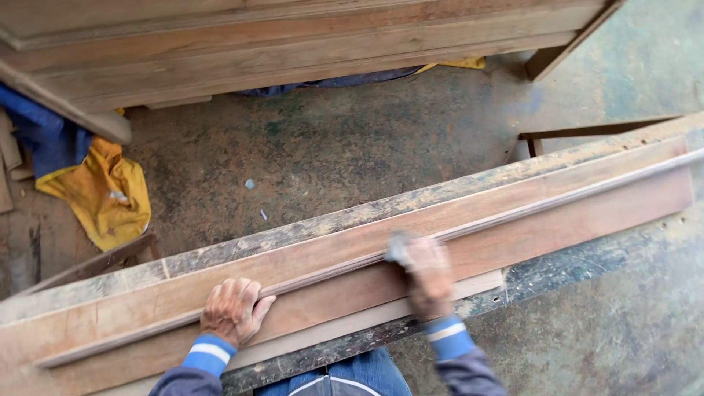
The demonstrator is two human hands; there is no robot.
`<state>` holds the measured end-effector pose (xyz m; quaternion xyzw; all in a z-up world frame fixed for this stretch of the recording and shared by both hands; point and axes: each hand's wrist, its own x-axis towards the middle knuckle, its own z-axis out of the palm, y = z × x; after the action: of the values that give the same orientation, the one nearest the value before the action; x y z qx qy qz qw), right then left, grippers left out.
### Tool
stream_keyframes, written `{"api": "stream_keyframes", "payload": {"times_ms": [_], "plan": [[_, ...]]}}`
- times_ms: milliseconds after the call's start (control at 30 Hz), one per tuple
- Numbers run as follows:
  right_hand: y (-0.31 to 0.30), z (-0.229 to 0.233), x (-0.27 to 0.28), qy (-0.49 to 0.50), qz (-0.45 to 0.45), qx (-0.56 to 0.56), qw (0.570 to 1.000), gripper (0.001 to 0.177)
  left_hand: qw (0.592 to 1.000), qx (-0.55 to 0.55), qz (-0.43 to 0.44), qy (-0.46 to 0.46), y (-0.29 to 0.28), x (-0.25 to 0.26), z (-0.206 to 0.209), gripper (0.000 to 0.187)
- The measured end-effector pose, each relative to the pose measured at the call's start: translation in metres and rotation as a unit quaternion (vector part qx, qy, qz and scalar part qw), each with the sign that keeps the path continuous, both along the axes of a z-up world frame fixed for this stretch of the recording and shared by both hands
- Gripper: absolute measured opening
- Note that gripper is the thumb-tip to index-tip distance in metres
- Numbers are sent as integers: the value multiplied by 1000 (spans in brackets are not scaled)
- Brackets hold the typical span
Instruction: Sanding a decorative wooden trim piece by hand using sandpaper.
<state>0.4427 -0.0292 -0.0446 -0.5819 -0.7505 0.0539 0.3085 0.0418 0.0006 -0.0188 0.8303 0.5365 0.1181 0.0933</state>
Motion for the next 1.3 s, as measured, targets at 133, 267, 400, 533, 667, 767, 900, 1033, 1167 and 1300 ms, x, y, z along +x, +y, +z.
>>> {"api": "stream_keyframes", "payload": {"times_ms": [133,267,400,533,667,767,900,1033,1167,1300], "plan": [[12,11,27,-7,-6,-7,1000,42,999,-30,6,-13,8,4,9,43],[18,11,-67,37,148,-6,988,50,1000,-20,2,-13,7,6,10,44],[21,16,-68,-14,201,-57,978,50,1000,-20,9,-7,10,5,16,45],[35,35,35,-40,83,-32,995,38,999,-27,16,-7,10,6,13,45],[34,21,33,-57,29,6,998,35,999,-51,12,3,9,5,14,47],[27,20,-44,17,42,-65,997,35,999,-24,17,-15,11,9,14,44],[18,17,-90,14,111,-14,994,55,1000,-24,14,-6,10,7,15,45],[47,45,5,-22,-19,-15,999,35,999,-41,25,-9,6,5,8,46],[47,35,26,-83,-49,67,993,30,999,-22,32,-23,9,4,10,44],[20,28,-100,8,109,-49,993,46,999,-35,21,-32,7,2,7,43]]}}
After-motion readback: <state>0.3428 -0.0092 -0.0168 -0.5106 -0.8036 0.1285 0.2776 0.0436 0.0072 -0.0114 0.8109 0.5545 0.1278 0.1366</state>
